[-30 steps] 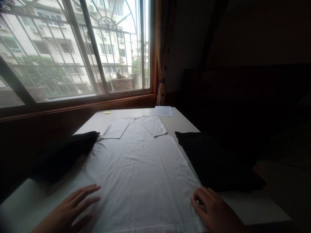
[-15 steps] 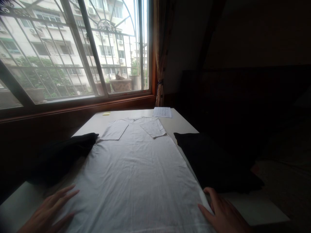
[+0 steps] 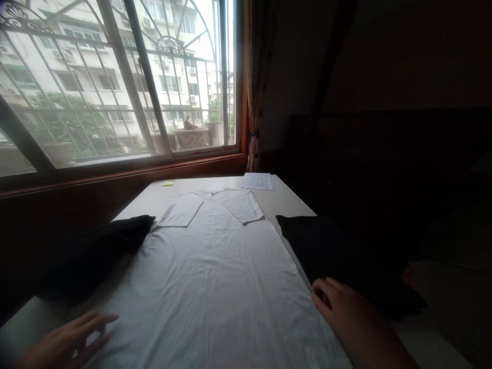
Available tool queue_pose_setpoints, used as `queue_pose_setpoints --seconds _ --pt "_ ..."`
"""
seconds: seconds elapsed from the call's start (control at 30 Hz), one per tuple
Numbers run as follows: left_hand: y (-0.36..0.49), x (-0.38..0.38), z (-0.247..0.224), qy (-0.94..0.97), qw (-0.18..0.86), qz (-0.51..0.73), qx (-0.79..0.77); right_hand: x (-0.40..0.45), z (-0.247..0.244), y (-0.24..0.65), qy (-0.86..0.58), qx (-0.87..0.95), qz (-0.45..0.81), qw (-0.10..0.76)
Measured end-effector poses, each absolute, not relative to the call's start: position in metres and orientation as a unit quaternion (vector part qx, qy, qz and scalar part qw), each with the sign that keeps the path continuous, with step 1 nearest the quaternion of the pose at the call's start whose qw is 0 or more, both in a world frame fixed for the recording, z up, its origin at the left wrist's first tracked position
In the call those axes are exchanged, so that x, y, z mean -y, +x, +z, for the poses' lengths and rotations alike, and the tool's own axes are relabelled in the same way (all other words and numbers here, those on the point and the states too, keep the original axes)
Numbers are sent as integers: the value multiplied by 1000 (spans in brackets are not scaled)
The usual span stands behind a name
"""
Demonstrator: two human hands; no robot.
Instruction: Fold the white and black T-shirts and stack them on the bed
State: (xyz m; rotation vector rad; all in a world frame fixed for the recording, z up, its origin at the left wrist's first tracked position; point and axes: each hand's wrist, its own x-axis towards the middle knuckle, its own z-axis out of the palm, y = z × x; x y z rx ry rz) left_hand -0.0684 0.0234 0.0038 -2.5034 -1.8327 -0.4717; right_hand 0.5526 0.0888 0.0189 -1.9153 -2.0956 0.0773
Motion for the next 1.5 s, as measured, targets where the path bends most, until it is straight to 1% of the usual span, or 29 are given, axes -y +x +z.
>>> queue_pose_setpoints --seconds 0.1,0.23,0.43,0.6,0.77,0.93,1.1,1.27,1.5 --pt "-46 -45 21 -806 18 -141 574 -135 34 539 -652 745 -19 140" --pt "-8 -78 34 -828 -11 -136 544 -212 42 526 -650 743 -63 149" --pt "35 -121 28 -853 -35 -128 504 -314 33 516 -627 763 -33 153" --pt "61 -145 25 -852 -39 -115 510 -360 19 504 -619 770 -18 152" --pt "70 -156 29 -843 -32 -98 528 -379 8 505 -620 769 -8 158" --pt "74 -169 39 -831 -31 -64 552 -381 -5 519 -632 753 -14 182" --pt "98 -196 46 -831 -13 -35 556 -380 -13 523 -634 746 -29 201" --pt "127 -229 42 -839 -16 -93 536 -376 -13 515 -623 754 -43 203" --pt "160 -281 18 -843 -39 -143 517 -368 -9 506 -629 751 -81 185"
